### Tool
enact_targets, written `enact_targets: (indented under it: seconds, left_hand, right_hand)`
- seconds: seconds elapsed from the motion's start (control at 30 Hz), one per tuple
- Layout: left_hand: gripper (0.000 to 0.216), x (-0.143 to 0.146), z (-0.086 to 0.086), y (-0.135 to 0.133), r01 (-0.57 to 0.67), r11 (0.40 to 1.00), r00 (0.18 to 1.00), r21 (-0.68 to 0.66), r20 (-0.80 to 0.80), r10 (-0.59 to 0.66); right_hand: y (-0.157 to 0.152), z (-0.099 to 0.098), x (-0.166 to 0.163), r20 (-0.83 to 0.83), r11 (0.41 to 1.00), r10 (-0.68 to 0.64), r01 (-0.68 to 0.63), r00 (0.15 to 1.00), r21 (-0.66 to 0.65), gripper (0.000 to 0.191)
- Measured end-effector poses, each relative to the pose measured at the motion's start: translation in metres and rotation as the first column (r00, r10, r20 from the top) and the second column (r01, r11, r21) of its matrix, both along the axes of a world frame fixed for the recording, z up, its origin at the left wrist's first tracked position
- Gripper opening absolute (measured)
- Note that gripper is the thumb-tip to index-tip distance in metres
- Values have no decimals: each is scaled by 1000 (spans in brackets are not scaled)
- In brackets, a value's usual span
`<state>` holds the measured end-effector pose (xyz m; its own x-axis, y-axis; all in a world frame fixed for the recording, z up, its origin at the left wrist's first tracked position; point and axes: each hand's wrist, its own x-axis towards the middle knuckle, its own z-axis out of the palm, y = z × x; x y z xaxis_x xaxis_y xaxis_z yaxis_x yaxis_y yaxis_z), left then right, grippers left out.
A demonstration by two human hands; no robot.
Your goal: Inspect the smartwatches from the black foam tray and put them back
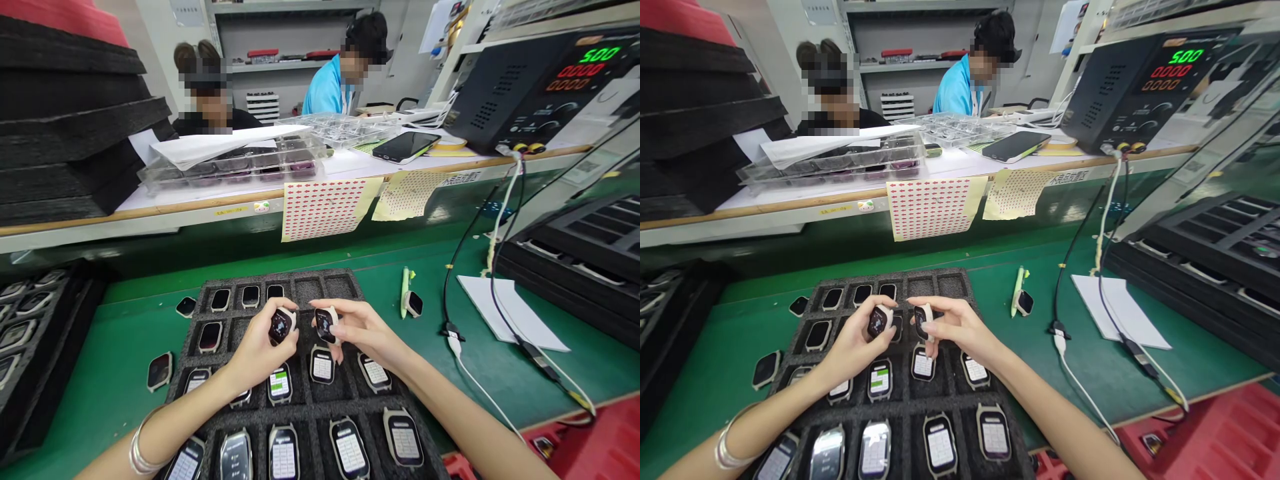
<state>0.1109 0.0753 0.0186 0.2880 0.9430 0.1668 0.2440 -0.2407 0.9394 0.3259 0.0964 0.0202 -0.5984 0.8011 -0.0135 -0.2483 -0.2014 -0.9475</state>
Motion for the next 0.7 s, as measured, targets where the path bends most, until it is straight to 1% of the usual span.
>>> enact_targets:
  seconds: [0.17,0.3,0.47,0.6,0.7]
  left_hand:
    - [29,-1,0,0,-14,1000,1000,-14,-2,14]
    - [31,0,-1,2,-25,1000,1000,-7,19,25]
    - [27,0,-1,1,-28,1000,1000,-4,3,28]
    - [28,0,2,0,-46,999,999,-1,5,46]
    - [28,-1,3,0,-50,999,999,3,-1,50]
  right_hand:
    - [-1,1,0,6,1000,-4,4,1000,-11,44]
    - [-1,1,1,-9,1000,-7,7,1000,0,46]
    - [-1,2,0,4,1000,-22,22,1000,-17,46]
    - [-2,4,0,-42,1000,-22,22,999,-8,44]
    - [-3,5,0,-44,1000,-16,16,999,-6,43]
